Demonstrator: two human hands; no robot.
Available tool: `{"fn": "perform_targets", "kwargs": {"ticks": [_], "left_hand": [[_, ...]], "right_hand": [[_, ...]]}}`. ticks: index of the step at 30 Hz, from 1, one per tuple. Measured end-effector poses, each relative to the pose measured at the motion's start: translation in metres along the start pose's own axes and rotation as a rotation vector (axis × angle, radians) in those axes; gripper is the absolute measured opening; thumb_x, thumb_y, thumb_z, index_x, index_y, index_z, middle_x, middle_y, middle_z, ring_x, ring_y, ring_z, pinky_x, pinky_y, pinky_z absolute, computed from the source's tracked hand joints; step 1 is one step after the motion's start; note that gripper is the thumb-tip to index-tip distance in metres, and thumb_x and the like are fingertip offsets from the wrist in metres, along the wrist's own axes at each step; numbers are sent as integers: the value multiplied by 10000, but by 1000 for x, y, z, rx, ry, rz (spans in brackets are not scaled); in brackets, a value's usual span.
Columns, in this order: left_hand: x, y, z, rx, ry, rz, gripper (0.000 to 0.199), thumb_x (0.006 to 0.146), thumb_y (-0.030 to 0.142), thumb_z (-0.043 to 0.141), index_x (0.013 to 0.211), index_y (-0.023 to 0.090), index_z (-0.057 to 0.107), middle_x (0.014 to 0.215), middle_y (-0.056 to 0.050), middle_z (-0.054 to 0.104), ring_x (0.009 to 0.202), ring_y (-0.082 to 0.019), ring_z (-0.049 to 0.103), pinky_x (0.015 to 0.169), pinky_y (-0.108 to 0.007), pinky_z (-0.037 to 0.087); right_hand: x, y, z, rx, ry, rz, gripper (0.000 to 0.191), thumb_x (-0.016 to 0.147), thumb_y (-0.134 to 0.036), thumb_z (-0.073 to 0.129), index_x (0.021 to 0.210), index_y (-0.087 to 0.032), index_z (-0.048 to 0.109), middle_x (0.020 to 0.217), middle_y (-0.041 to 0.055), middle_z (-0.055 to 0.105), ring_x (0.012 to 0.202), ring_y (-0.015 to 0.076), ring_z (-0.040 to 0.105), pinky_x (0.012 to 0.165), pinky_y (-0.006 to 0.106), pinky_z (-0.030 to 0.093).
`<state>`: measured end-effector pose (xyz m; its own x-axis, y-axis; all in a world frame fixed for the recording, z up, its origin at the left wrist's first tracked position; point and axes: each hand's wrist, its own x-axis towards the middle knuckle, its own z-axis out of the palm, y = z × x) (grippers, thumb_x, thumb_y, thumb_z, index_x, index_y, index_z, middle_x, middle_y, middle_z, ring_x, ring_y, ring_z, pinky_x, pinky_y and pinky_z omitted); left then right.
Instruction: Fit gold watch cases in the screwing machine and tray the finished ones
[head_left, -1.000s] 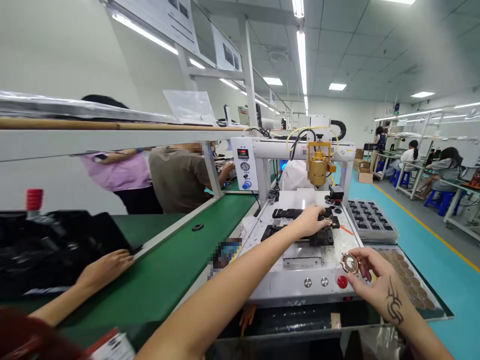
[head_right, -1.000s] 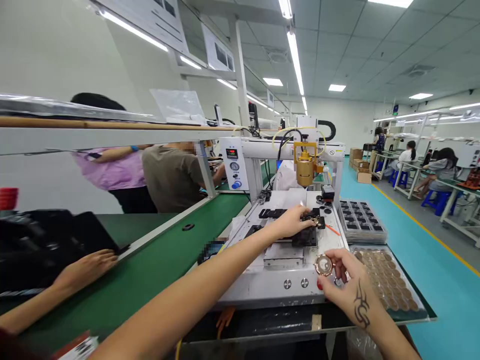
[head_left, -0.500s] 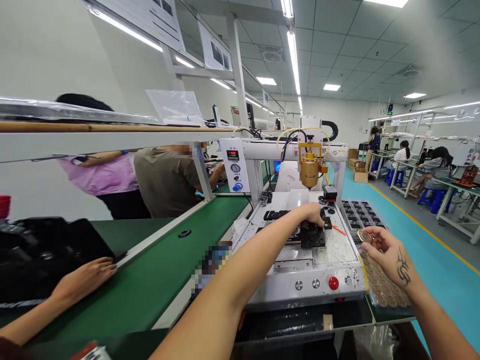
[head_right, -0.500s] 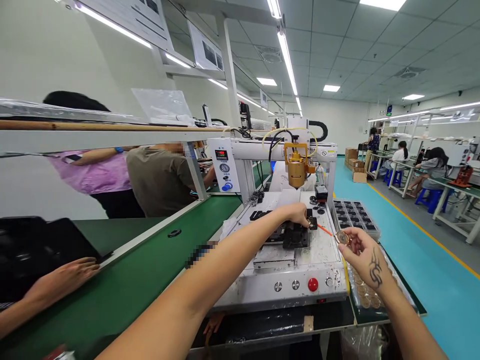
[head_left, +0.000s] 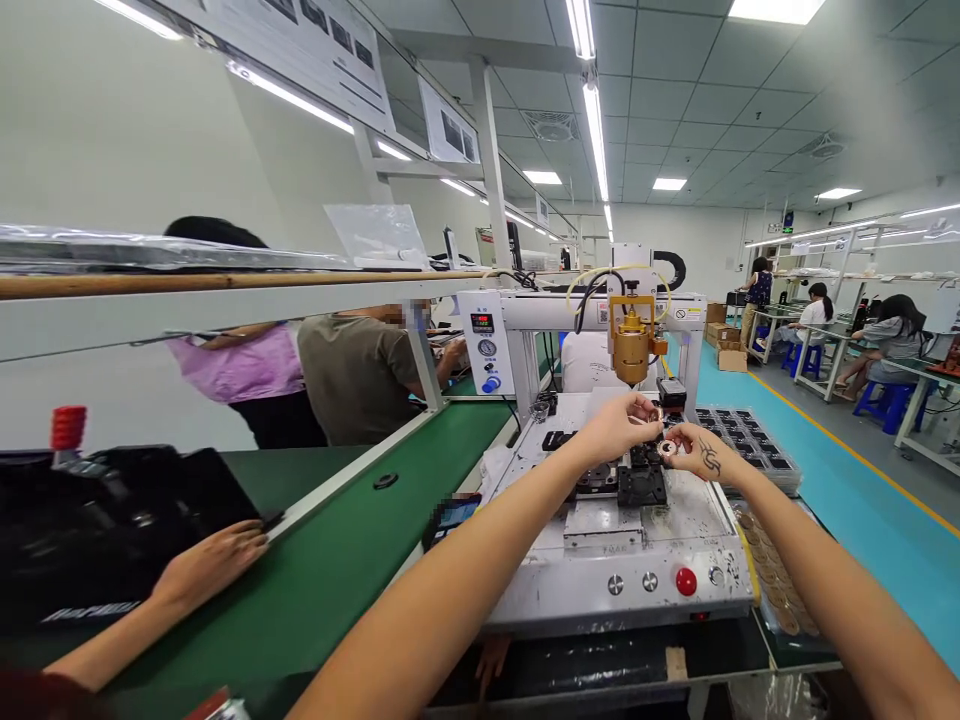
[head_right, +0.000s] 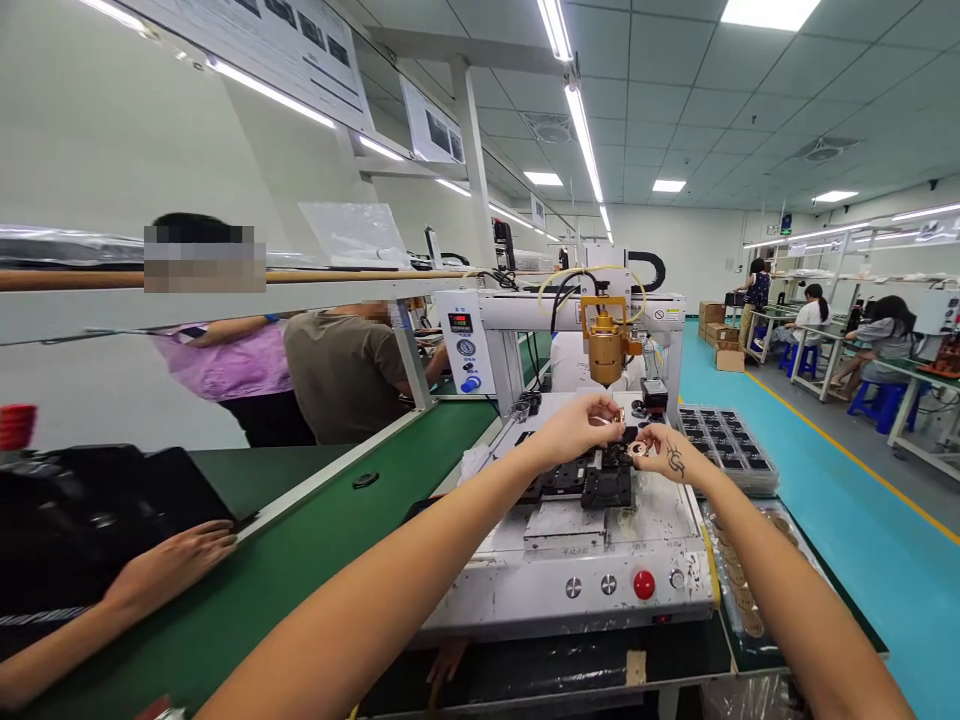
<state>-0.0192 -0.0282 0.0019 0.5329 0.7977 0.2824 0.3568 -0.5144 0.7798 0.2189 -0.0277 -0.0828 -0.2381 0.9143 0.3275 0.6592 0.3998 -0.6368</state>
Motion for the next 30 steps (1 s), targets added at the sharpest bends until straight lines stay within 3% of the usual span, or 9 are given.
{"fn": "perform_targets", "kwargs": {"ticks": [6,11,19,25,28,30], "left_hand": [[-74,9,-24,-148,19,61,284,858,303,804,1062,177,651,965,-49,740,827,-162,679,785,-313,566],[-123,9,-37,-182,30,22,281,859,291,782,1080,184,644,1008,-50,735,827,-153,651,782,-324,554],[-194,2,-29,-70,133,76,268,869,190,694,1134,207,658,958,-29,730,840,-171,672,796,-320,595],[-216,-6,5,-25,188,62,276,847,157,659,1117,213,655,903,-3,706,797,-166,669,773,-308,597],[-224,-18,32,-15,148,69,285,817,156,673,1096,215,653,911,-5,704,779,-169,660,743,-303,588],[-235,-34,52,-16,104,66,322,786,149,698,1097,217,653,930,-11,713,779,-173,661,731,-298,583]], "right_hand": [[36,8,1,-63,-275,-41,273,1049,-372,734,1212,-154,718,1165,64,749,970,219,750,850,403,653],[40,9,2,-98,-329,-100,273,1052,-388,728,1211,-166,732,1194,68,755,1019,234,750,902,427,646],[31,17,26,-233,-86,-98,260,1050,-405,714,1161,-170,723,1216,78,729,1095,250,709,976,470,592],[26,8,27,-283,39,-129,239,1006,-429,735,1000,-192,764,972,52,697,989,251,660,944,439,529],[-2,-2,26,-270,194,-117,283,1055,-427,624,1111,-213,800,961,96,665,998,285,631,932,424,496],[-42,-9,27,-253,325,-102,354,1097,-424,521,1242,-201,755,1035,118,663,1022,294,628,937,427,491]]}}
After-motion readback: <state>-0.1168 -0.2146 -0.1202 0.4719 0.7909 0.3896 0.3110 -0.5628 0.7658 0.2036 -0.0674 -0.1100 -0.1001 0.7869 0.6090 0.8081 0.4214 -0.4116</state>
